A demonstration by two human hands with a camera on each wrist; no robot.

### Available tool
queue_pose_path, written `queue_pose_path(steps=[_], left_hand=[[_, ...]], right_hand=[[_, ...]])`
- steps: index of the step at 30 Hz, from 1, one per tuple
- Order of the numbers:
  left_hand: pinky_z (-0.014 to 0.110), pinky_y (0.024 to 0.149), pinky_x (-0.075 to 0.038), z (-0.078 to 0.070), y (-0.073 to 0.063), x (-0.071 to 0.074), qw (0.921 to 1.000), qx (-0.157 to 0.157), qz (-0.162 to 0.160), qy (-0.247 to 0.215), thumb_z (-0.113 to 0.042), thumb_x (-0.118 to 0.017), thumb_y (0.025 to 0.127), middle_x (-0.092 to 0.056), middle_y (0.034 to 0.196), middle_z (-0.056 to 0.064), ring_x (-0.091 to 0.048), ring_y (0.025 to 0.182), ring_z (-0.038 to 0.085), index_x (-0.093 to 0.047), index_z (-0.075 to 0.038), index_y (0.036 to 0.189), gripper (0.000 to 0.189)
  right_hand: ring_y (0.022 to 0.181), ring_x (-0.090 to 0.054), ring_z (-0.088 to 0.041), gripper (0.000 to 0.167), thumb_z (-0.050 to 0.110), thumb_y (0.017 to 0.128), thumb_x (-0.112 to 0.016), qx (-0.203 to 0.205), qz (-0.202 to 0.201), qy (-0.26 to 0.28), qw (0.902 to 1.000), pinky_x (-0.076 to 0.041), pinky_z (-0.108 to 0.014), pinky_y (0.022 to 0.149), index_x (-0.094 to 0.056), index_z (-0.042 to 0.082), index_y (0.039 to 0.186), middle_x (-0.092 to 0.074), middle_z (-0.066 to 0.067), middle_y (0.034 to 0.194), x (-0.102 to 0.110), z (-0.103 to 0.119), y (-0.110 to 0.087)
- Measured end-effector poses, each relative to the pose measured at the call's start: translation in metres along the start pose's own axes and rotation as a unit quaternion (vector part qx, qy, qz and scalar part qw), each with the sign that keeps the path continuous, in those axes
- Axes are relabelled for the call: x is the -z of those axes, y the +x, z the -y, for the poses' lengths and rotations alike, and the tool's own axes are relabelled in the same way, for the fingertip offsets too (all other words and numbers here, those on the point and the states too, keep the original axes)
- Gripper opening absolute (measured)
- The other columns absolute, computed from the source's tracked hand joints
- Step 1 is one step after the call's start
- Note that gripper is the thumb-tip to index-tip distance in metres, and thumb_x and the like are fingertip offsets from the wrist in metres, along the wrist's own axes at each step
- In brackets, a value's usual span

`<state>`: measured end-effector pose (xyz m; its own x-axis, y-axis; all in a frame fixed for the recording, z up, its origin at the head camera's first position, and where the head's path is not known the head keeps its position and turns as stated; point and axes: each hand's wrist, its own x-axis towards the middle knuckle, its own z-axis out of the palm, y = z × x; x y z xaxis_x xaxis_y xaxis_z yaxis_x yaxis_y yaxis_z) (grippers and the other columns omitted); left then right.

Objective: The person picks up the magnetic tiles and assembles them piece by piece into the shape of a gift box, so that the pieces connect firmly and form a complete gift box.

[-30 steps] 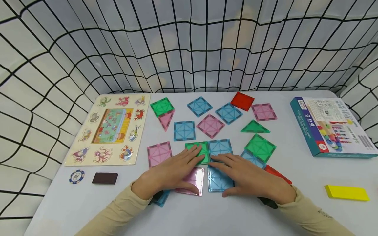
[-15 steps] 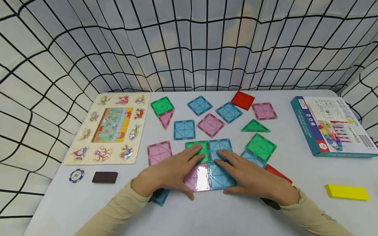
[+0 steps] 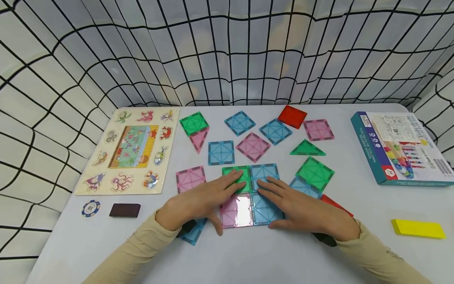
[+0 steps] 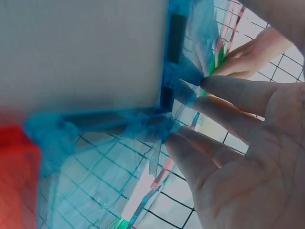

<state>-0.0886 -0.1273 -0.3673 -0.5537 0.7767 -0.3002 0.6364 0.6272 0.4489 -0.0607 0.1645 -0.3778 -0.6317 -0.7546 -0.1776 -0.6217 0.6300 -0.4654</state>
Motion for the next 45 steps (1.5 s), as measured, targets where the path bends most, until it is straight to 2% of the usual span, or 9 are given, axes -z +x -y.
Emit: queue_pose_path(steps=[11, 26, 36, 40, 45], left_hand=[[0.05, 0.122, -0.033, 0.0, 0.007, -0.001, 0.9959, -0.033, -0.037, 0.075, -0.052, -0.096, 0.062, -0.023, 0.168, 0.024, -0.023, 0.156, 0.04, -0.037, 0.0, 0.155, 0.121], [0.047, 0.119, -0.038, -0.001, 0.011, -0.005, 0.9895, -0.035, -0.057, 0.128, -0.058, -0.096, 0.055, -0.029, 0.165, 0.025, -0.03, 0.153, 0.04, -0.041, -0.001, 0.149, 0.123], [0.048, 0.119, -0.038, 0.0, 0.011, -0.005, 0.9944, -0.019, -0.043, 0.095, -0.055, -0.098, 0.058, -0.026, 0.167, 0.023, -0.028, 0.154, 0.039, -0.039, -0.003, 0.151, 0.122], [0.049, 0.119, -0.038, -0.001, 0.011, -0.005, 0.9962, -0.011, -0.026, 0.082, -0.052, -0.097, 0.061, -0.022, 0.169, 0.022, -0.023, 0.156, 0.039, -0.037, -0.003, 0.154, 0.121], [0.048, 0.122, -0.034, 0.0, 0.011, -0.007, 0.9957, -0.019, -0.024, 0.088, -0.052, -0.096, 0.064, -0.02, 0.169, 0.021, -0.019, 0.157, 0.038, -0.036, -0.002, 0.156, 0.121]], right_hand=[[0.157, -0.021, -0.043, 0.086, 0.041, 0.098, -0.074, 0.001, -0.008, 0.007, 0.9999, -0.045, -0.055, 0.111, -0.033, 0.002, 0.162, -0.026, -0.012, 0.171, -0.006, 0.0, 0.001], [0.157, -0.018, -0.044, 0.084, 0.044, 0.102, -0.066, -0.02, -0.025, -0.011, 0.9994, -0.046, -0.054, 0.11, -0.029, 0.001, 0.164, -0.024, -0.014, 0.172, -0.016, 0.008, 0.0], [0.157, -0.014, -0.048, 0.08, 0.04, 0.105, -0.062, -0.011, -0.019, -0.031, 0.9993, -0.047, -0.053, 0.11, -0.027, -0.002, 0.163, -0.02, -0.018, 0.172, -0.02, 0.012, 0.0], [0.157, -0.014, -0.047, 0.078, 0.038, 0.106, -0.062, -0.009, -0.012, -0.021, 0.9997, -0.046, -0.054, 0.11, -0.026, -0.001, 0.164, -0.018, -0.016, 0.173, -0.018, 0.012, -0.002], [0.157, -0.015, -0.046, 0.078, 0.038, 0.106, -0.062, -0.009, -0.012, -0.009, 0.9998, -0.046, -0.054, 0.111, -0.026, 0.0, 0.164, -0.019, -0.015, 0.173, -0.015, 0.011, -0.004]])
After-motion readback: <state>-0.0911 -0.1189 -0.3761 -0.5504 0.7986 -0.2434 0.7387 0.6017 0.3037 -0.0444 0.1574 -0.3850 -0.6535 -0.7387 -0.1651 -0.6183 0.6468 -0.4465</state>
